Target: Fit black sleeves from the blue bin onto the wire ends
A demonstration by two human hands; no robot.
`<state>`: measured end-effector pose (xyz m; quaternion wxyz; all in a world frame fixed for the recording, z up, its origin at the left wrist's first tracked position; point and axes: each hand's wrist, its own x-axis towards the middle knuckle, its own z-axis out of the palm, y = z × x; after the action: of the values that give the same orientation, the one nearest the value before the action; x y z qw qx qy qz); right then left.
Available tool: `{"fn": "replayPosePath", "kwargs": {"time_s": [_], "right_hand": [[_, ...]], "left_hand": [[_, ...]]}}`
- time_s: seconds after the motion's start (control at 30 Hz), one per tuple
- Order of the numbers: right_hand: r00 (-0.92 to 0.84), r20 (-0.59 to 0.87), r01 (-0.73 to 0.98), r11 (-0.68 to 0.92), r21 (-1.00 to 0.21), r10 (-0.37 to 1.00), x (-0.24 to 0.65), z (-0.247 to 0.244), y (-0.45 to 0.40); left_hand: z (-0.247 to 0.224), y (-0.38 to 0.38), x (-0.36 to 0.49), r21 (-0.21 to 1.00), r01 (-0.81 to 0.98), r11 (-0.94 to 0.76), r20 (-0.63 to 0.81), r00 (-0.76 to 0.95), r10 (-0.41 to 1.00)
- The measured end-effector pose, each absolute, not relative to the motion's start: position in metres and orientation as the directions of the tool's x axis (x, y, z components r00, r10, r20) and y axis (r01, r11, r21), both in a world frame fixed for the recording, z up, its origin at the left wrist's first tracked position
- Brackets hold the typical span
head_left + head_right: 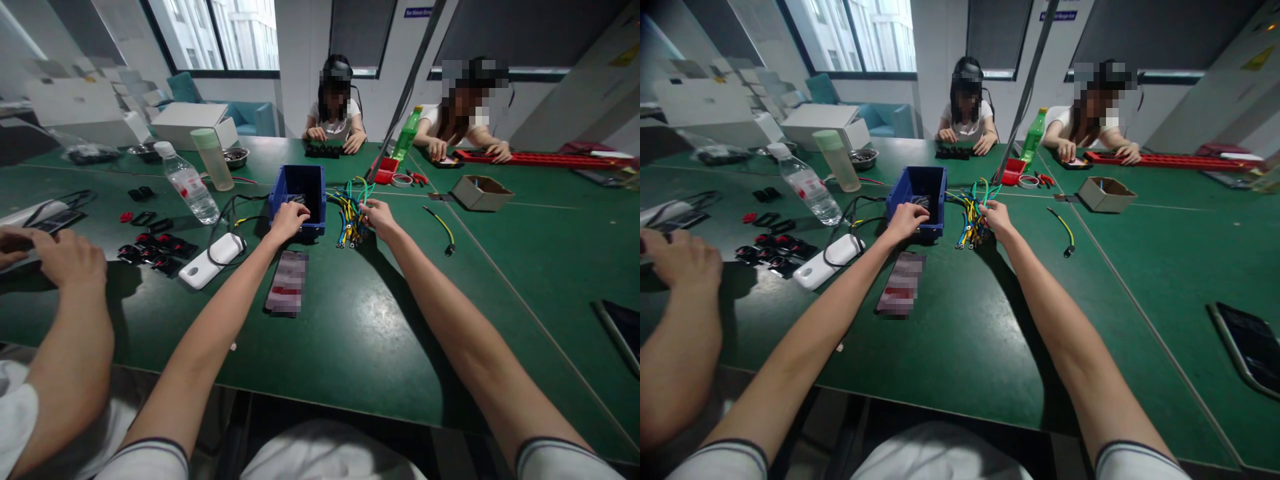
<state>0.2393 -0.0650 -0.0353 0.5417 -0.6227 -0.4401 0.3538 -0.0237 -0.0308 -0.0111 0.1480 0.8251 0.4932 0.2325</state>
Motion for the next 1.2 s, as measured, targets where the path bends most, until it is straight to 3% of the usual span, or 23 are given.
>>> {"fn": "replayPosePath", "kwargs": {"time_s": [0.43,1.2], "right_hand": [[0.508,0.221,0.239,0.110,-0.965,0.833,0.224,-0.052,-0.087],[0.375,0.147,0.083,0.125,-0.989,0.915,0.229,-0.041,-0.188]], "left_hand": [[-0.011,-0.030,-0.024,0.414,0.813,-0.410,0.148,0.384,0.911],[-0.016,-0.025,-0.026,0.429,0.768,-0.476,0.217,0.424,0.880]]}}
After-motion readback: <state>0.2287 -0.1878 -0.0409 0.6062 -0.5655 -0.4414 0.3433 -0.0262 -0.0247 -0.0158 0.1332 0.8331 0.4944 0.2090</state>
